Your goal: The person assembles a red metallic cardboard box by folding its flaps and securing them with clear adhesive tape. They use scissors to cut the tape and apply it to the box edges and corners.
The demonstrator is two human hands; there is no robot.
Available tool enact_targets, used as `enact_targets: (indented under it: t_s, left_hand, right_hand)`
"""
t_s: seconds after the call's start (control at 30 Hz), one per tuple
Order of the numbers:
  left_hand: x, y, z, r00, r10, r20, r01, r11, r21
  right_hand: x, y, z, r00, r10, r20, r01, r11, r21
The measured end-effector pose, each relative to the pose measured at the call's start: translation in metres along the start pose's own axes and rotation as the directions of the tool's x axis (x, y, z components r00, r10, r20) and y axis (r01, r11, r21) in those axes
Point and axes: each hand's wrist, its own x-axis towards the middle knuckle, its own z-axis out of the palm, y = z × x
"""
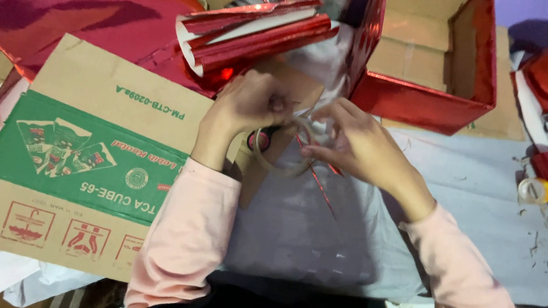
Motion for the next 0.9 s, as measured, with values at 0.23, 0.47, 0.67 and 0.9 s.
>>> enact_targets:
  t_s: [0.23,0.47,0.67,0.9]
  left_hand:
    - [0.003,0.008,-0.008,0.971,0.04,-0.235,-0.036,0.999,0.021]
    - [-0.002,0.018,-0.003,0.961,0.096,-0.26,-0.106,0.994,-0.026]
    - [-0.005,0.017,0.002,0.941,0.155,-0.302,-0.151,0.988,0.036]
    - [-0.014,0.026,-0.002,0.937,0.221,-0.27,-0.224,0.974,0.02]
  right_hand:
    - [0.011,0.023,0.015,0.992,0.107,-0.062,-0.077,0.929,0.361]
    - [0.008,0.048,0.023,0.937,0.038,-0.348,0.138,0.874,0.467]
    - [0.007,0.062,0.026,0.956,0.077,-0.283,0.144,0.719,0.68]
    - [0.009,0.081,0.045,0.91,0.148,-0.387,0.219,0.622,0.752]
